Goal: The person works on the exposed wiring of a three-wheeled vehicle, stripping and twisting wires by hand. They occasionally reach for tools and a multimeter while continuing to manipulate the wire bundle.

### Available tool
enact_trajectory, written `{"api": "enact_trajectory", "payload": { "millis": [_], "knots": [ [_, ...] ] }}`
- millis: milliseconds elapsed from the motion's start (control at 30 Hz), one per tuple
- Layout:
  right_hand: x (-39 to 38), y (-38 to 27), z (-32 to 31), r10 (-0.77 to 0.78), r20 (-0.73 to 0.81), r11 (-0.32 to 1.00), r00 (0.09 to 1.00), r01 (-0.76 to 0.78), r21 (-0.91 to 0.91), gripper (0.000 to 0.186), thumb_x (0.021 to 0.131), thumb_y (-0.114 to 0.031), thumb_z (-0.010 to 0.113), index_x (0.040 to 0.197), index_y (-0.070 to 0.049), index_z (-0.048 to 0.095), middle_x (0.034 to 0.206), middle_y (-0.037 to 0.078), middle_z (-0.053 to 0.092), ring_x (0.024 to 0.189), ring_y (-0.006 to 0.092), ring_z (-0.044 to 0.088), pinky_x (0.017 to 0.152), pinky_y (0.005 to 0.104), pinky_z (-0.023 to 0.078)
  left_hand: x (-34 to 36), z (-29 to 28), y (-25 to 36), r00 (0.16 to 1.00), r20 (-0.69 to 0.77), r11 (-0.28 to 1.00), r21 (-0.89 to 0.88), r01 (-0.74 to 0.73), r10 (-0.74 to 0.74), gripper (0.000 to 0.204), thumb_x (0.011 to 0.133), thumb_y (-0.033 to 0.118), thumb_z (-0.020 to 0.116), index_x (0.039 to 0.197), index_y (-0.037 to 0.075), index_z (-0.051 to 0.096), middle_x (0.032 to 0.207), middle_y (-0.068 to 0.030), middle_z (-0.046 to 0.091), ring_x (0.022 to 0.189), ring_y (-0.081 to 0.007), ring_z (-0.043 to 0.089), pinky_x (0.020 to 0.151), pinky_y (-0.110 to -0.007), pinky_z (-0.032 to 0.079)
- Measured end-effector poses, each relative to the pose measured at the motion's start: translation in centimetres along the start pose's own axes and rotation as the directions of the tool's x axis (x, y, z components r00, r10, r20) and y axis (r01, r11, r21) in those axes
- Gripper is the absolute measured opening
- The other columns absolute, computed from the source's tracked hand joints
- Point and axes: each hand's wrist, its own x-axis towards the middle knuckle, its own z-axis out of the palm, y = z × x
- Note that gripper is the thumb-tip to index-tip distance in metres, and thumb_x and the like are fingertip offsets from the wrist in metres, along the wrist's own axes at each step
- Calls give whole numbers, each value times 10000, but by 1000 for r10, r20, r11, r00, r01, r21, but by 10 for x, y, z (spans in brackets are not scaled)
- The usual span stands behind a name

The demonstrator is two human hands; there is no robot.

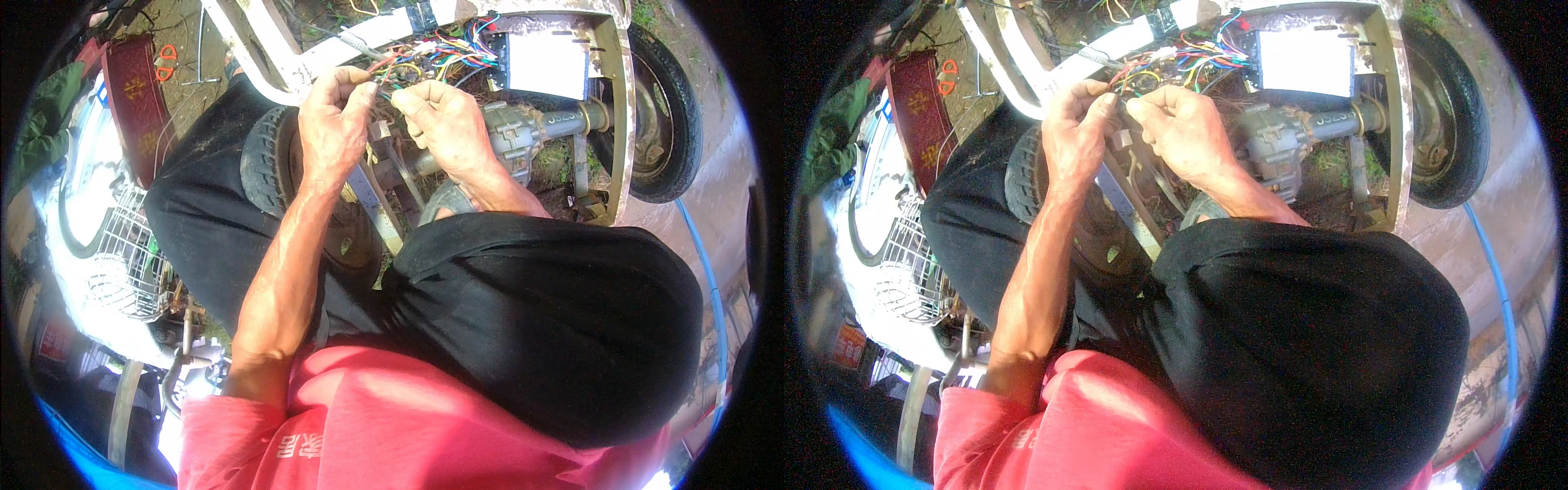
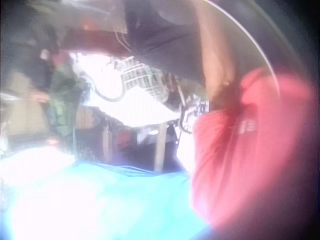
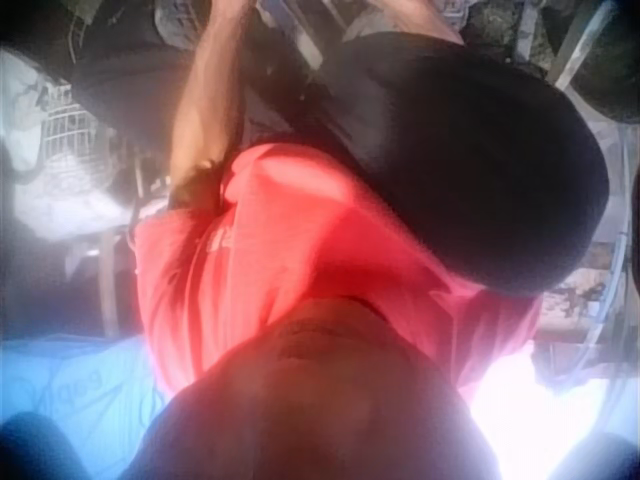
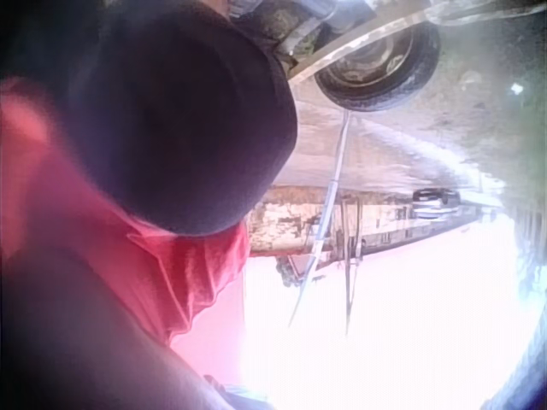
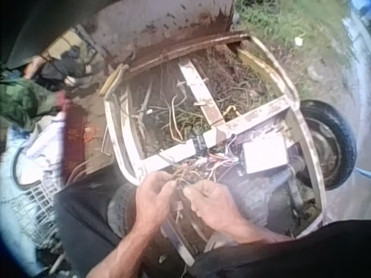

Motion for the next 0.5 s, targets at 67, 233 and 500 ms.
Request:
{"api": "enact_trajectory", "payload": {
  "millis": [67,233,500],
  "knots": [
    [0,1,1,9,7,998,1000,-9,67,243,967,-246,726,979,-3,710,767,-14,664,670,53,573,593,235,464,-9,-1,3,999,-8,999,7,33,-33,170,977,86,695,1126,6,694,898,-26,714,731,-77,619,655,-243,512],
    [-1,7,0,-19,9,991,1000,18,130,211,968,-222,726,980,-12,708,778,-18,662,665,49,558,593,232,465,-28,5,-13,998,-27,990,134,-49,53,196,964,68,694,1154,21,699,945,-36,719,726,-78,624,675,-255,534],
    [-4,5,-1,-20,25,994,999,17,112,207,972,-206,720,992,-1,701,811,8,686,677,61,585,589,233,481,-51,10,6,970,88,958,-162,239,-227,231,1022,181,654,1165,6,699,858,-42,715,665,-98,645,607,-257,525]
  ]
}}
